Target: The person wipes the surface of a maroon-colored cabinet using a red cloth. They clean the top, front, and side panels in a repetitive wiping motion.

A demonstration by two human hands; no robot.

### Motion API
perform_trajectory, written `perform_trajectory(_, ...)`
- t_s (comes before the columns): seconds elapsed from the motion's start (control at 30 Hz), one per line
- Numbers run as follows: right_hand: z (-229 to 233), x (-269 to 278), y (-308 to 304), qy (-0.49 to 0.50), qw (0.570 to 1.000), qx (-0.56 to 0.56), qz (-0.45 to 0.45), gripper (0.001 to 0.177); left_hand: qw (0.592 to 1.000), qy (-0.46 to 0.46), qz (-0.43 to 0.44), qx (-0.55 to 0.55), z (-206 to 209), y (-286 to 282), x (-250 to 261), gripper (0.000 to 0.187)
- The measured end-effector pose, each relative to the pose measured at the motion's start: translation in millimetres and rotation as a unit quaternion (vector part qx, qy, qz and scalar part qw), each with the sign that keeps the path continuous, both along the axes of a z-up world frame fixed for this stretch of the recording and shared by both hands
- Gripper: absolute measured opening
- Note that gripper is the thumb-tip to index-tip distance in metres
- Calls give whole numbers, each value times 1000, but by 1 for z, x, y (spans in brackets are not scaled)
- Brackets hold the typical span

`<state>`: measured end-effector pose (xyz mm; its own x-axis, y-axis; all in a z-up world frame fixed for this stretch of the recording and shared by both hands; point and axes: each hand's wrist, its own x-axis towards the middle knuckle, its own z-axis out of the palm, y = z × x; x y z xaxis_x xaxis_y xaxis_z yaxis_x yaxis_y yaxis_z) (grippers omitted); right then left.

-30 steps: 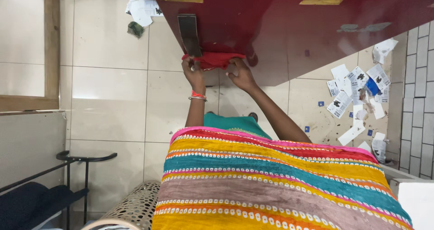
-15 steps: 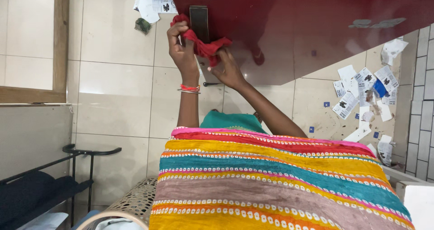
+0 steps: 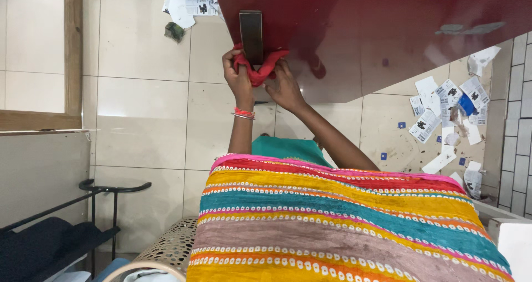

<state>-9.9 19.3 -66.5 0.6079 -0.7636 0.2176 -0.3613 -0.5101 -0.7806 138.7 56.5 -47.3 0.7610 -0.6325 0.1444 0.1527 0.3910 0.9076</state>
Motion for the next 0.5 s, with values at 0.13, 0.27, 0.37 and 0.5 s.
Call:
perform_trajectory(0.13, -20, -11, 8, 53, 998, -26, -32, 63, 991, 116, 21, -57, -32, -8, -3, 26)
perform_trajectory(0.27, -35, -18, 10, 40, 996, -32, -73, 70, 984, 139, 84, 78, -74, -15, 2, 23)
perform_trajectory(0.37, -45, -29, 10, 44, 990, -22, -129, 72, 961, 189, 58, 191, -107, -15, -16, 21)
perform_trajectory(0.5, -46, -45, 4, 42, 978, -22, -205, 78, 942, 236, -84, 222, -112, -16, -62, 10)
